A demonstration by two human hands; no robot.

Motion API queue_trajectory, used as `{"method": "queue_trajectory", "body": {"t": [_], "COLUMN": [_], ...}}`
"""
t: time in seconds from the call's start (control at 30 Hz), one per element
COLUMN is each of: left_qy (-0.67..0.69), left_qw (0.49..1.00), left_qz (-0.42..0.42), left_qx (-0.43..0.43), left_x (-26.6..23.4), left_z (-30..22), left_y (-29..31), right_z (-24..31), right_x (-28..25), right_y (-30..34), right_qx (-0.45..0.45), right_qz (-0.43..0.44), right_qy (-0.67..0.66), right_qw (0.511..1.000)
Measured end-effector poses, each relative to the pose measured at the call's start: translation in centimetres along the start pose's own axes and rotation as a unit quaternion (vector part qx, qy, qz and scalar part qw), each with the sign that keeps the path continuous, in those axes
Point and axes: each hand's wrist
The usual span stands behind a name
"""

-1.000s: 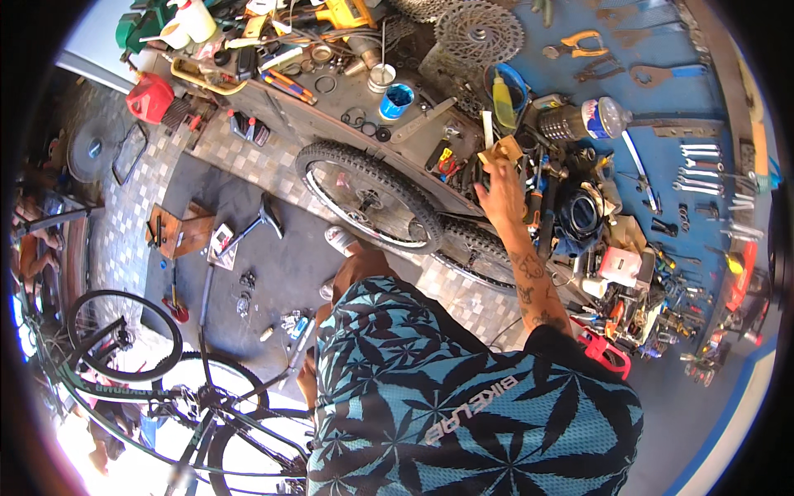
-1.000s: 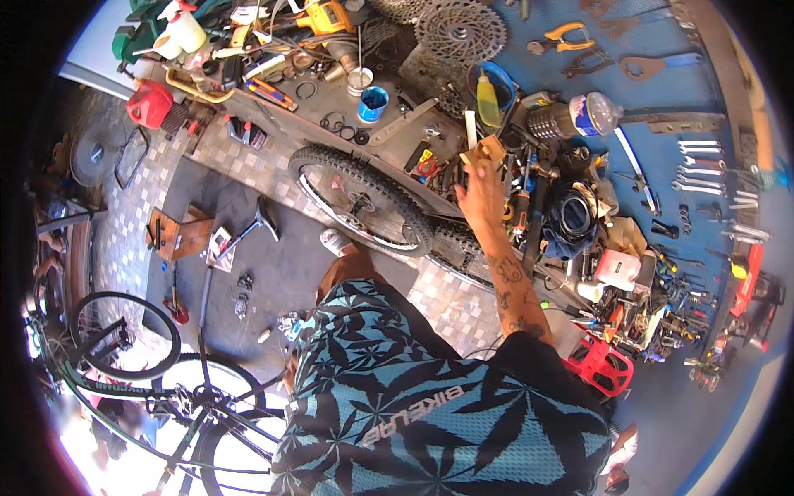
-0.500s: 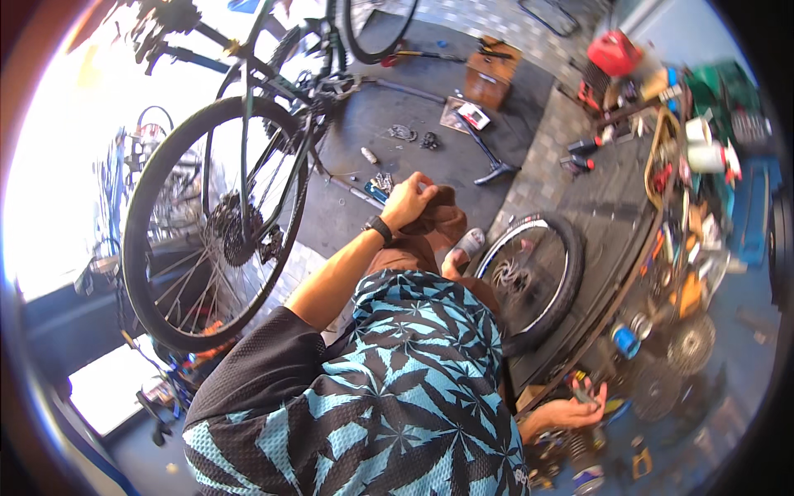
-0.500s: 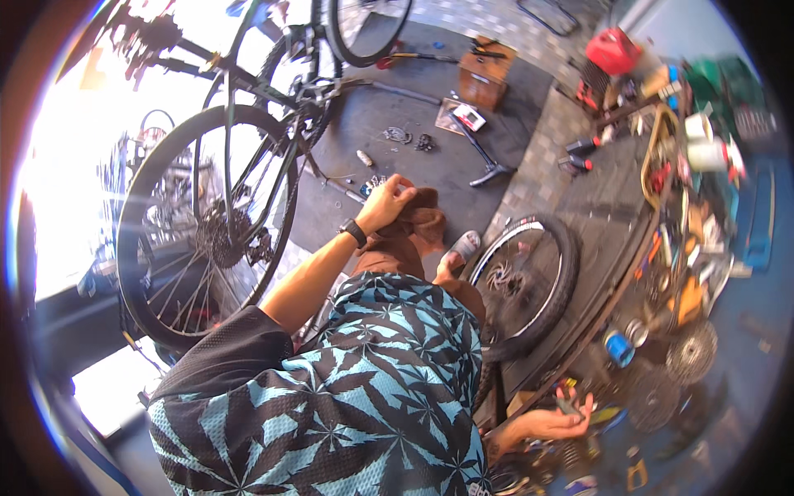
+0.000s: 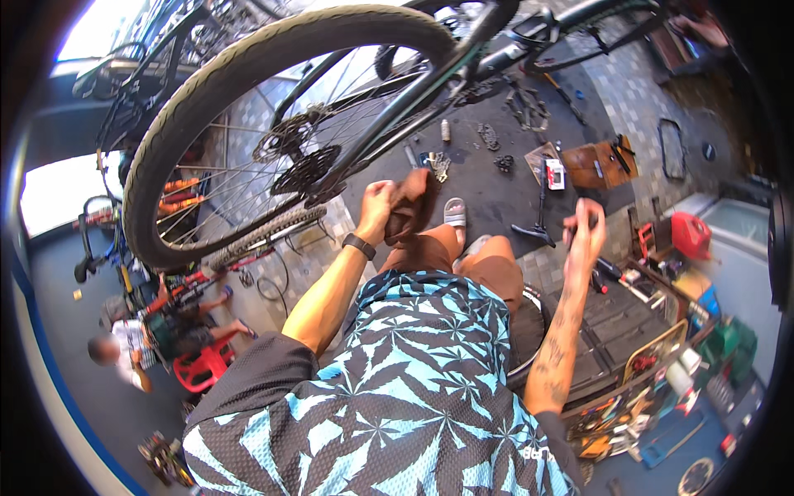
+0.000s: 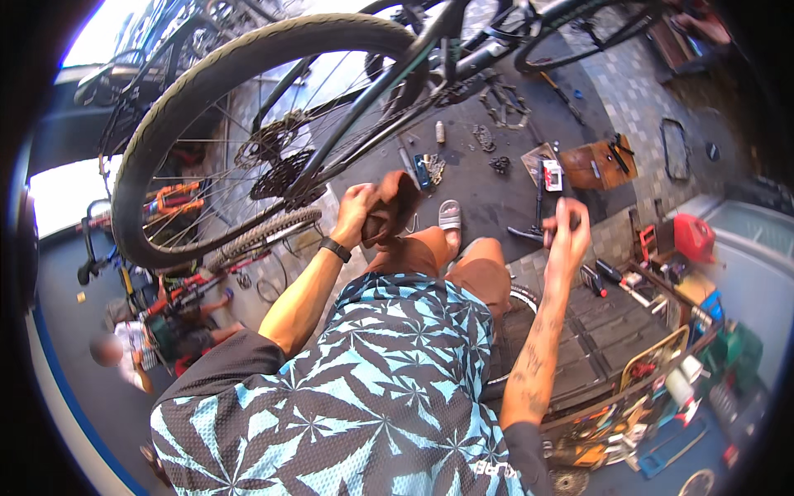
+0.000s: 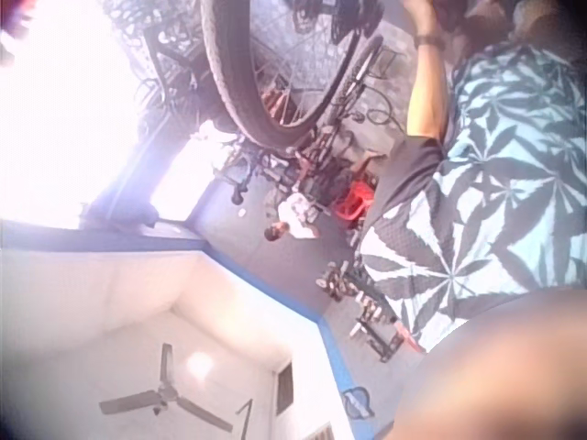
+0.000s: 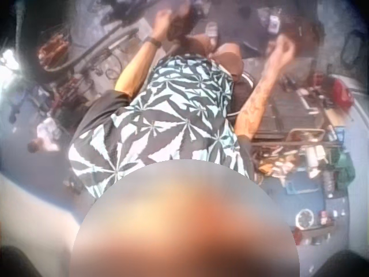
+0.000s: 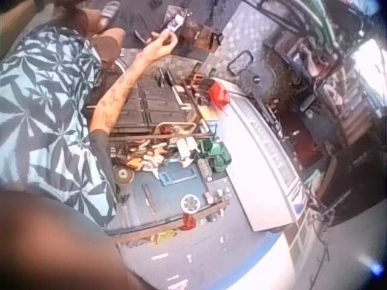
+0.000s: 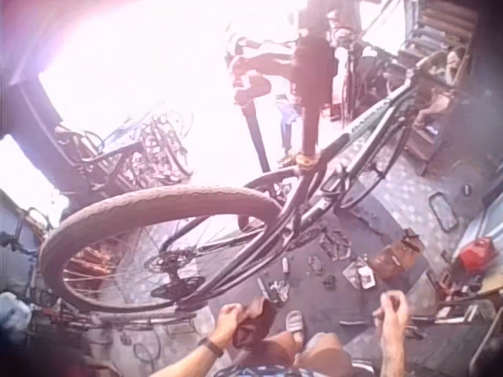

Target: The person lifts a bicycle and sits on the floor to work on the crankset. They use a wrench to loosen and remove the crank arm, then disassemble the chainring bolts and washers. The person handles the crank arm, chainring, and small hardware pieces, placing them on the floor.

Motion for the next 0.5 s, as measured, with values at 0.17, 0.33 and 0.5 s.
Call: {"method": "queue_trajectory", "body": {"t": [0.17, 0.33, 0.5], "left_qy": [0.112, 0.356, 0.176], "left_qw": [0.956, 0.863, 0.87], "left_qz": [-0.27, -0.332, -0.413], "left_qx": [0.017, 0.135, 0.205], "left_x": [-6.4, -10.1, -8.9], "left_z": [6.1, 5.7, 7.0], "left_y": [-1.3, -2.5, -3.0], "right_z": [3.2, 1.7, -1.3], "right_x": [9.2, 11.7, 12.7], "right_y": [-11.3, -11.7, -8.5], "right_qx": [0.098, 0.15, 0.136], "right_qz": [0.2, 0.185, 0.296], "right_qy": [-0.034, -0.079, 0.092], "right_qw": [0.974, 0.968, 0.941]}}
Point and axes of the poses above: each hand's wrist, its own y-axis away from the middle knuckle, its own x-axis out of the palm, z = x × y, and after that the axes turned 12 degrees about x, right-handed
